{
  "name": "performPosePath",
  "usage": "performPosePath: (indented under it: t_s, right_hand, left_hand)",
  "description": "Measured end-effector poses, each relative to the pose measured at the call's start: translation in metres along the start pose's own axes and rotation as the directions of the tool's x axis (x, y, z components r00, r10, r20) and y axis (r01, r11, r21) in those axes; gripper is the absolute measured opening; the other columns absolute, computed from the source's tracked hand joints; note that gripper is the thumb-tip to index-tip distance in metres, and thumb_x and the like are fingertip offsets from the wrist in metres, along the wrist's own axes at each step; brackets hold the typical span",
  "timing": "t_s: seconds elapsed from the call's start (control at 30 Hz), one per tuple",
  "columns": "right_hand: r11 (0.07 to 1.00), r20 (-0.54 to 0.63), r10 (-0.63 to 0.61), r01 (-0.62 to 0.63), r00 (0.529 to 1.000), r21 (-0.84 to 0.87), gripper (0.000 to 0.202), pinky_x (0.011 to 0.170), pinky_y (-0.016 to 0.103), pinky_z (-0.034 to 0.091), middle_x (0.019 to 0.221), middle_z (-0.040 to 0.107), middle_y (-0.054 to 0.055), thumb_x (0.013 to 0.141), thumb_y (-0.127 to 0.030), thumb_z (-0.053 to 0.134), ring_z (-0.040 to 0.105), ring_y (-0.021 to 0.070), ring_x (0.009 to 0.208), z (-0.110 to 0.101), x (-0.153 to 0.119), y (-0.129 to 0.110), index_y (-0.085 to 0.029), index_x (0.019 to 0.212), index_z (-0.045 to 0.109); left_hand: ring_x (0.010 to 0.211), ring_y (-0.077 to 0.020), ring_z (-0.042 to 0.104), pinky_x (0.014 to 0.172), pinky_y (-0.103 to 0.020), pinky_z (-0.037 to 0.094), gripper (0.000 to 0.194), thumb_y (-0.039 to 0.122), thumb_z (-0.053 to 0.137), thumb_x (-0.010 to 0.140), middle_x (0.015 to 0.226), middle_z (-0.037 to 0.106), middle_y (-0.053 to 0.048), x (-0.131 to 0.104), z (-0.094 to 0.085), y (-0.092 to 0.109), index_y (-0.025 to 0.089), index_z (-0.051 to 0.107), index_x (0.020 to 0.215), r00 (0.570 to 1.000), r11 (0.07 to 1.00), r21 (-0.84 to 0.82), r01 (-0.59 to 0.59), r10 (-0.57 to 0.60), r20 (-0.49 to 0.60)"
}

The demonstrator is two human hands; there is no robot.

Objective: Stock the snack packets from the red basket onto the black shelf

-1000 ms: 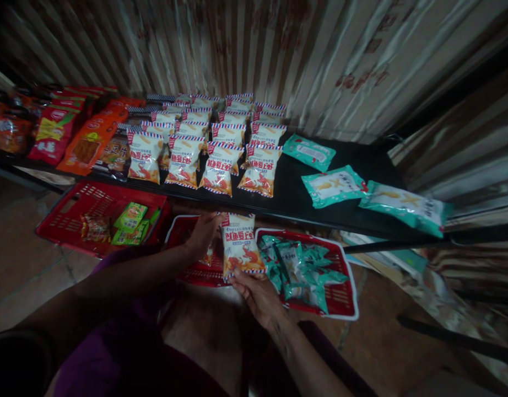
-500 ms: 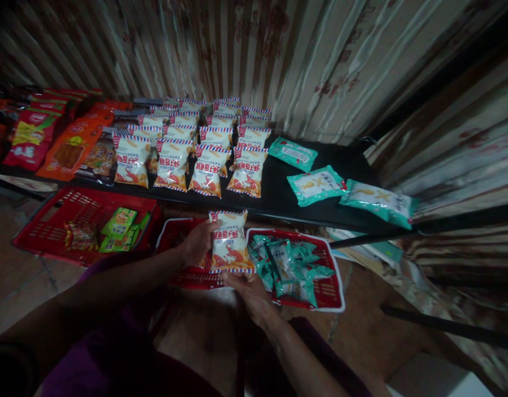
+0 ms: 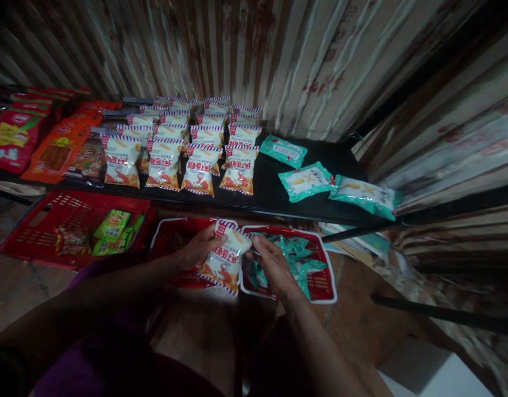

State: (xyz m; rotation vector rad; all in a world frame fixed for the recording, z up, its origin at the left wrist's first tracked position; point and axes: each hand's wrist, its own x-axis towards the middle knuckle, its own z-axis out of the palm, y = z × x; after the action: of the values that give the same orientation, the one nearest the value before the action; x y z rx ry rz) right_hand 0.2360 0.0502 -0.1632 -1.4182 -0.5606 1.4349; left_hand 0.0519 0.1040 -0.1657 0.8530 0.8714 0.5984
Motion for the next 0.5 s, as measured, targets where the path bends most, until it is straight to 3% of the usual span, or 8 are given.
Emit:
performPosePath:
  t_s: [0.2, 0.4, 0.5]
  right_hand:
    - [0.993, -0.127, -0.104, 0.095, 0.986, -0.075, 0.027, 0.053, 0.019, 0.043, 0.062, 0.063, -0.004, 0.056, -0.042, 0.082, 0.053, 0.0082, 0.054, -0.001, 0.008, 0.011, -0.021, 0.068, 0.069]
    - [0.984, -0.286, -0.179, 0.167, 0.941, -0.066, 0.029, 0.047, 0.020, 0.038, 0.057, 0.060, -0.005, 0.055, -0.044, 0.080, 0.048, 0.0077, 0.048, 0.001, 0.014, 0.009, -0.022, 0.067, 0.067]
    - [0.980, -0.336, -0.196, 0.179, 0.921, -0.081, 0.030, 0.049, 0.021, 0.040, 0.059, 0.062, -0.005, 0.055, -0.045, 0.080, 0.051, 0.0088, 0.049, -0.001, 0.014, 0.008, -0.022, 0.070, 0.067]
  left_hand:
    - [0.070, -0.0157, 0.064, 0.064, -0.028, 0.051, 0.046, 0.046, 0.072, 0.068, 0.086, 0.067, -0.005, -0.003, 0.003, 0.003, 0.016, 0.054, 0.098, 0.997, 0.999, 0.025, -0.033, 0.032, 0.069]
    - [0.084, -0.0211, 0.066, 0.079, -0.035, 0.050, 0.059, 0.036, 0.081, 0.061, 0.101, 0.068, -0.011, -0.005, 0.002, -0.007, 0.015, 0.052, 0.109, 0.968, 0.990, -0.059, 0.126, -0.110, 0.227]
    - [0.088, -0.0228, 0.066, 0.079, -0.035, 0.050, 0.067, 0.029, 0.085, 0.055, 0.104, 0.067, -0.013, -0.012, 0.006, -0.018, 0.015, 0.050, 0.110, 0.960, 0.986, -0.069, 0.154, -0.133, 0.247]
